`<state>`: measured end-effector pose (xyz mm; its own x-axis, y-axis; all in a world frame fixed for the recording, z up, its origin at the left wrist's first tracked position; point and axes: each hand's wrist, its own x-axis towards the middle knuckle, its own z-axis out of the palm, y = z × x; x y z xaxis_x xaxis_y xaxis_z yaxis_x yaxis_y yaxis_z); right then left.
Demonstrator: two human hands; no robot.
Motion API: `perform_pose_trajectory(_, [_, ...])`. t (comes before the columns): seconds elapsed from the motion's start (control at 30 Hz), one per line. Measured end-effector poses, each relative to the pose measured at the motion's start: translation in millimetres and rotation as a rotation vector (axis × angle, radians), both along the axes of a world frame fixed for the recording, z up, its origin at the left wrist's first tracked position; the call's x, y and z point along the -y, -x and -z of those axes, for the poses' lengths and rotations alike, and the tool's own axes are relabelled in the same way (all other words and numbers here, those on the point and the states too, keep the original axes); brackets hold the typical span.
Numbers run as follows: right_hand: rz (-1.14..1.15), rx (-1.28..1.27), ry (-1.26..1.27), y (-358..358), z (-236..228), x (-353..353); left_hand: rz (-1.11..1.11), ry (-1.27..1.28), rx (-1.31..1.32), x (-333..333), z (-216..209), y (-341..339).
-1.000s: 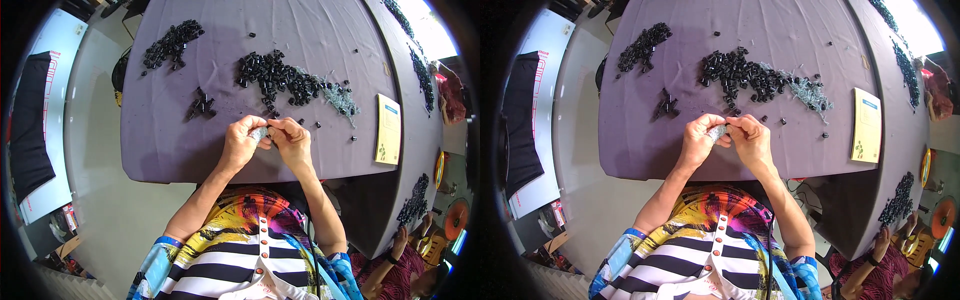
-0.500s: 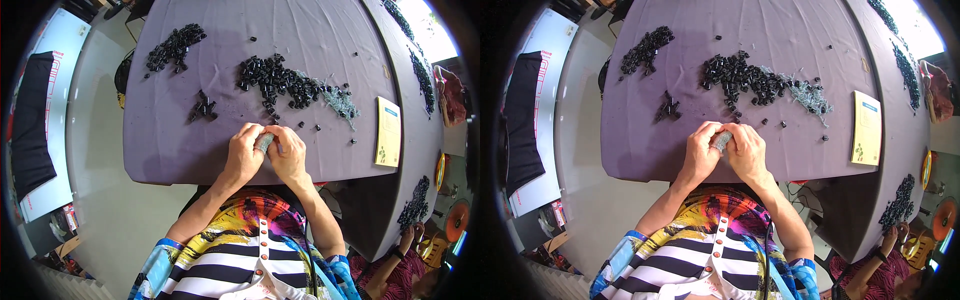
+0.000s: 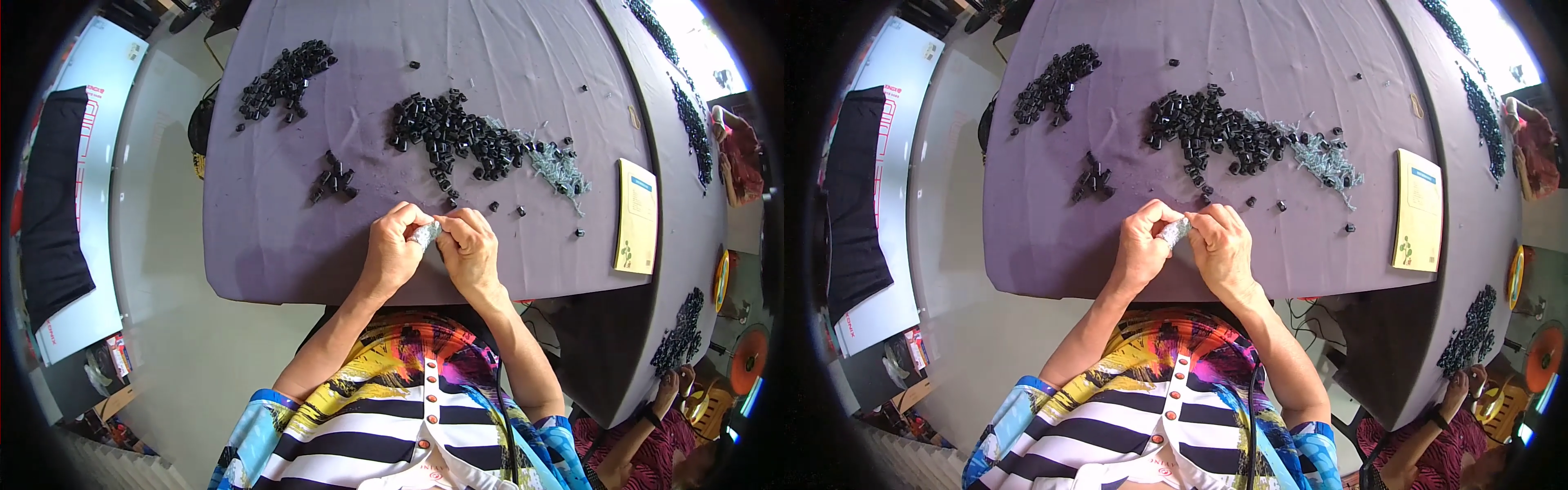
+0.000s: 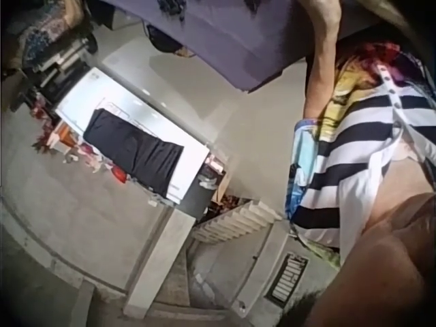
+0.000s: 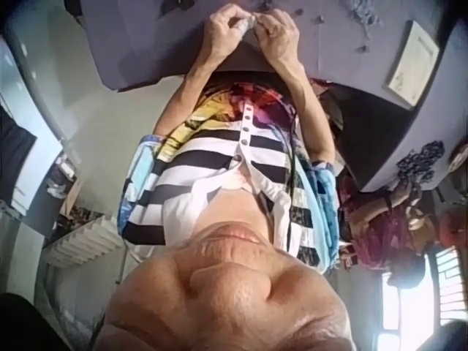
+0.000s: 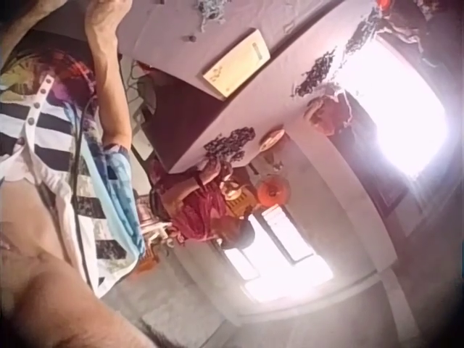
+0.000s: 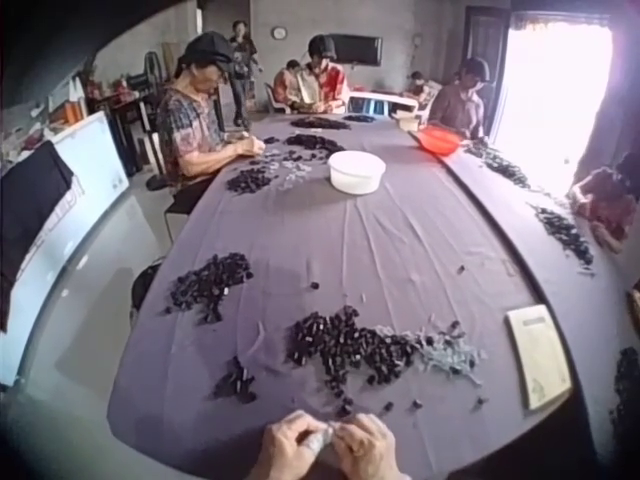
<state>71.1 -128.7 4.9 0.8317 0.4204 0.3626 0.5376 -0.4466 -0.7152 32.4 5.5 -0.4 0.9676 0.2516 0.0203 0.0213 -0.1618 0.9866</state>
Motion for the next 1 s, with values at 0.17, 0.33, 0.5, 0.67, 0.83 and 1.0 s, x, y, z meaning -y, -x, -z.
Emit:
perform_pose_trajectory(0.17, [0.005, -0.035, 0.022, -1.7, -0.3, -1.2, 0.041, 0.046, -0.104, -1.7, -6.5, 0.1])
perform_pose_trajectory(0.33, [-0.009, -0.093, 0.122, -4.2, -0.1, -2.5, 0.046, 0.112, -0.164, -2.2, -13.2, -0.5])
perform_pose_trajectory(0.5, [-0.021, -0.083, 0.147, -5.8, -1.6, -3.4, 0.05, 0.112, -0.221, -3.7, -11.7, -0.7])
perform_pose_trajectory(0.67, [0.0, -0.045, 0.153, -1.9, 1.9, -3.3, 0.057, 0.132, -0.263, -4.3, -10.8, -1.0])
perform_pose_trajectory(0.83, [0.005, -0.04, 0.177, -1.0, 0.6, -3.8, 0.03, 0.068, -0.162, 0.1, -8.3, 0.7])
perform_pose_trajectory(1.0, [0.016, -0.066, 0.156, -5.0, 4.8, -0.4, 0.042, 0.126, -0.267, 1.4, -19.2, -3.2])
